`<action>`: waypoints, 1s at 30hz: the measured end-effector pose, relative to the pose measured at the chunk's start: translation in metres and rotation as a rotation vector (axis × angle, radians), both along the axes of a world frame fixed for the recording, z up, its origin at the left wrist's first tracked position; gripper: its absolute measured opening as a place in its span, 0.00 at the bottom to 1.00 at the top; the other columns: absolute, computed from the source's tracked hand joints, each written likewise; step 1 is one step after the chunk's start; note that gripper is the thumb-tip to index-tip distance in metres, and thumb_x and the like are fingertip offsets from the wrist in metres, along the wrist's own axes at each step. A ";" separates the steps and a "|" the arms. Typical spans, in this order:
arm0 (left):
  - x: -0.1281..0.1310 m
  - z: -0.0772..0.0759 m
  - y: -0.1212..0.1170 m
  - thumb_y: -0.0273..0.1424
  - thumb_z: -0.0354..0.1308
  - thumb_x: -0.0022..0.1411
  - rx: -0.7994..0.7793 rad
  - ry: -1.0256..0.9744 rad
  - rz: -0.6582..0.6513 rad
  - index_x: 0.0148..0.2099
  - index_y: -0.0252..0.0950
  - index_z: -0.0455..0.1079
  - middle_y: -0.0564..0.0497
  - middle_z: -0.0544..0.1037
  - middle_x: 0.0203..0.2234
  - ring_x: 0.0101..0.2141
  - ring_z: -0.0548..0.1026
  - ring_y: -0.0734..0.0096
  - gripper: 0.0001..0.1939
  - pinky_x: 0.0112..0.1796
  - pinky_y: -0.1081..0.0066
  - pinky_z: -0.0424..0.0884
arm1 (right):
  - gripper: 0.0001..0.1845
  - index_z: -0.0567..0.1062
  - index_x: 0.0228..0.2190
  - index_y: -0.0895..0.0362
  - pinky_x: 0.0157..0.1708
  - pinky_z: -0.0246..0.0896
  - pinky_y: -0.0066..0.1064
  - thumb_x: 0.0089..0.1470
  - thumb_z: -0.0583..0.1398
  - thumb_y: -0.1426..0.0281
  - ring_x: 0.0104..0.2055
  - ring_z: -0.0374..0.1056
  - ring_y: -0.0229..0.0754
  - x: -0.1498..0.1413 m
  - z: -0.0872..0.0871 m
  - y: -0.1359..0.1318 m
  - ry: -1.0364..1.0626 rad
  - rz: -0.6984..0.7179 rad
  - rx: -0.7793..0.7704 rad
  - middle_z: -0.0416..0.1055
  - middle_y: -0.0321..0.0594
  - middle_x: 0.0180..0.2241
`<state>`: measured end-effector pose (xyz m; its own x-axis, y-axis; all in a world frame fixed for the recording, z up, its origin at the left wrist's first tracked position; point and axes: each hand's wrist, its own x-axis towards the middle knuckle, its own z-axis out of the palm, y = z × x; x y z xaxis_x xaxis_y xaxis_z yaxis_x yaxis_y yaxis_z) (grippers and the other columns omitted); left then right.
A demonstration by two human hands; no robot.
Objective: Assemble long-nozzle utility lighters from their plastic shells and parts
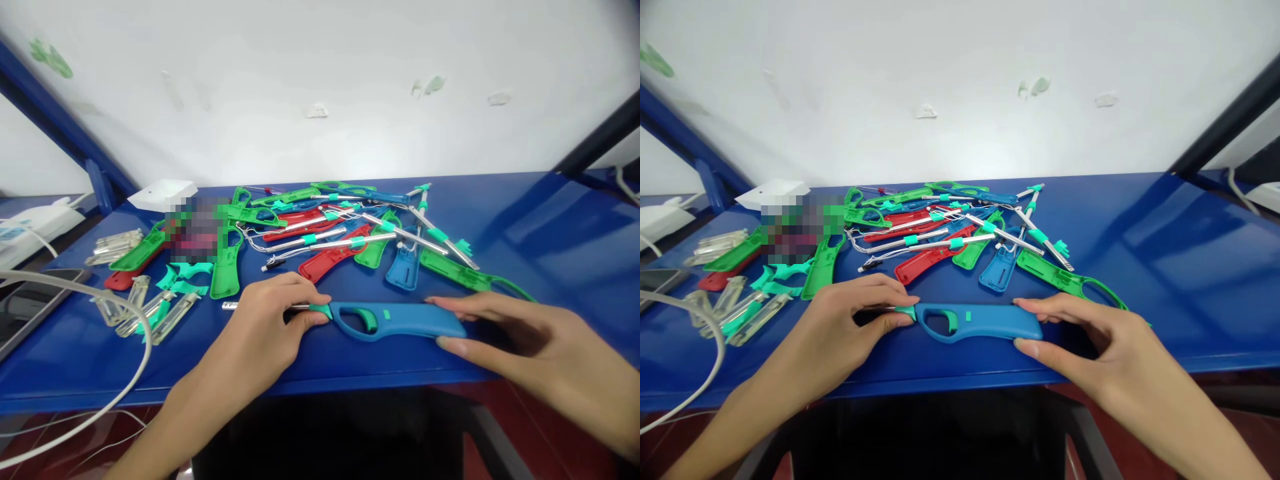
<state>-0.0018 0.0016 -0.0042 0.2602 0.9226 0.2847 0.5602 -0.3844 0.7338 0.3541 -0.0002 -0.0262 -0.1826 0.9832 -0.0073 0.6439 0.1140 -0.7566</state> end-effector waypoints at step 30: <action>0.003 -0.008 0.000 0.34 0.79 0.66 0.039 0.183 -0.051 0.54 0.44 0.81 0.53 0.80 0.47 0.47 0.80 0.59 0.17 0.51 0.56 0.76 | 0.31 0.70 0.67 0.38 0.58 0.78 0.55 0.71 0.60 0.40 0.63 0.75 0.56 -0.068 0.019 -0.014 -0.437 0.252 0.600 0.76 0.39 0.62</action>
<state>0.0016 0.0011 -0.0118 0.3566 0.8962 0.2639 0.6622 -0.4417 0.6053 0.2863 -0.0146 -0.0068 -0.5035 0.7712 0.3895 0.7696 0.6053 -0.2035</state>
